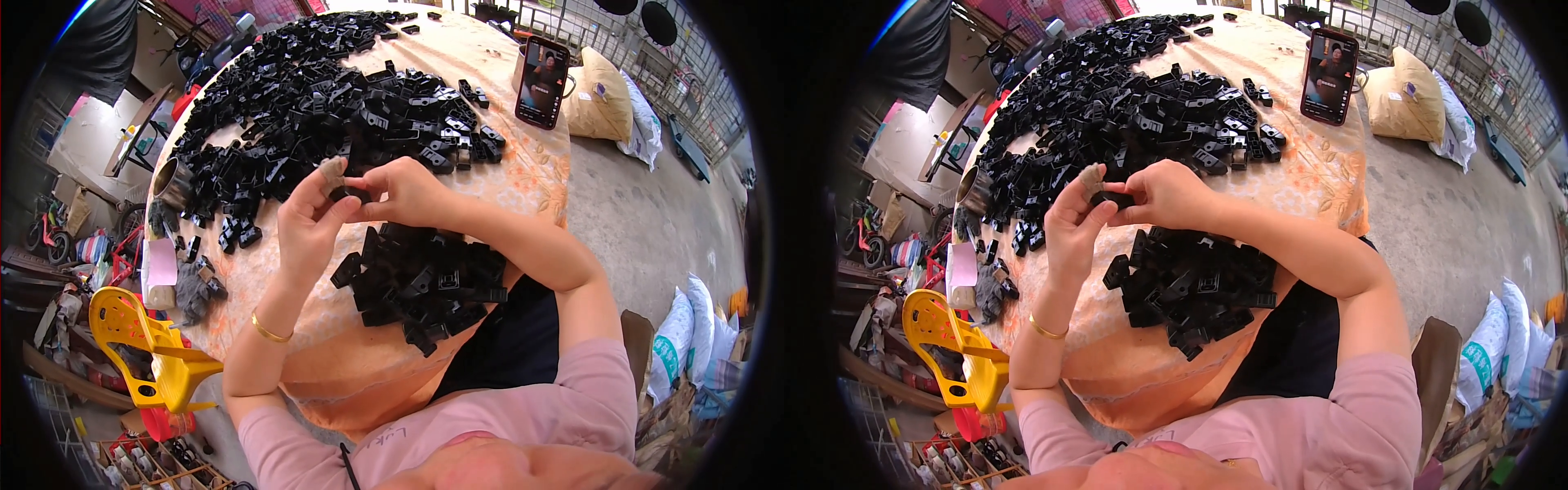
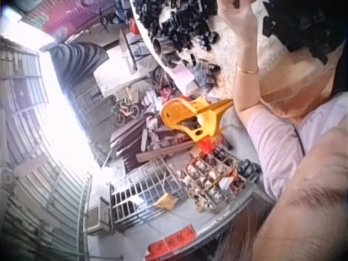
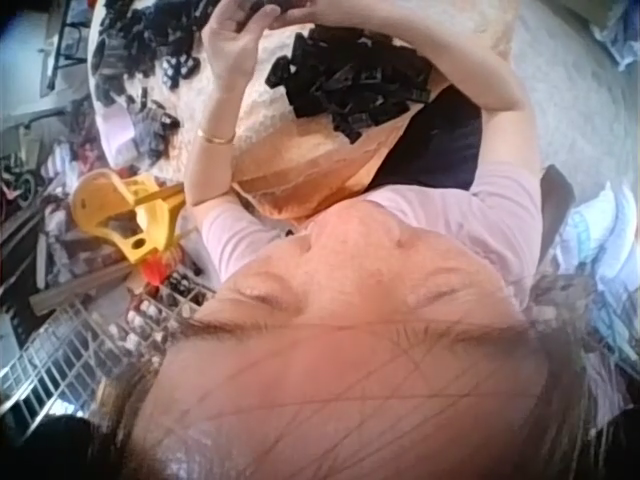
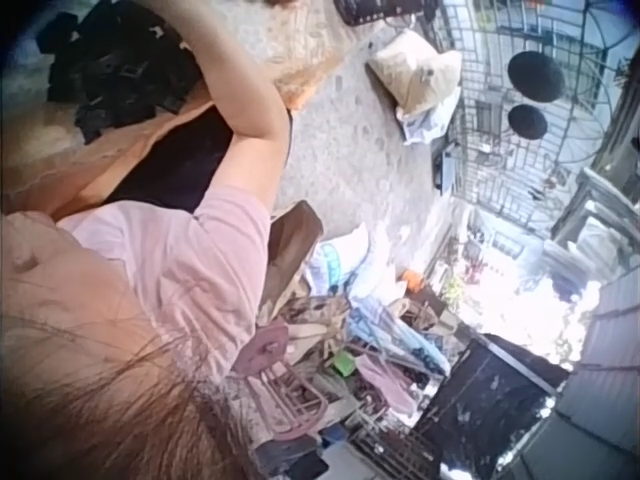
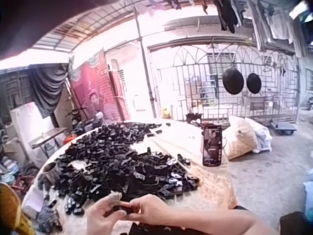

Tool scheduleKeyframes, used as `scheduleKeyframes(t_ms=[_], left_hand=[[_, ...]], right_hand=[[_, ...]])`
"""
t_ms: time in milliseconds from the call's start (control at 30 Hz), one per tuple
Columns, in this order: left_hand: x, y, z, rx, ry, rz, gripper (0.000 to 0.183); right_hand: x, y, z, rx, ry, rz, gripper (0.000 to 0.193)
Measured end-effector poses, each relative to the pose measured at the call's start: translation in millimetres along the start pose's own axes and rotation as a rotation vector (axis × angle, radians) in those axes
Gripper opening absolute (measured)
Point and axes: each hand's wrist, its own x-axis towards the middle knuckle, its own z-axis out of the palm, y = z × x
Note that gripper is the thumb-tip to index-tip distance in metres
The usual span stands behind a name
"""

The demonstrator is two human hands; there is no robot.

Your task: The person assembles plastic components by hand, fitting pairs of plastic pieces together and placing the assembled parts into a pile on the table.

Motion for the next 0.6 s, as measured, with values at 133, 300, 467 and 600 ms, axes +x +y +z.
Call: scheduleKeyframes(t_ms=[133, 300, 467, 600], left_hand=[[0.5, 5.2, -6.5, 0.325, -0.047, -0.018, 0.051], [-5.9, 16.1, 4.6, 0.600, -0.365, -0.234, 0.053], [8.8, -15.8, -16.5, 0.623, -0.174, 0.009, 0.032], [23.7, -46.7, -21.7, 1.058, -0.056, 0.378, 0.031]], right_hand=[[6.3, 6.9, -25.7, 0.251, -0.149, -0.122, 0.033], [4.2, 28.2, -68.8, -0.196, 0.259, -0.010, 0.018], [3.1, 29.9, -54.5, -0.599, 0.114, 0.004, 0.019], [0.6, 14.5, -32.9, -0.823, 0.038, 0.046, 0.019]])
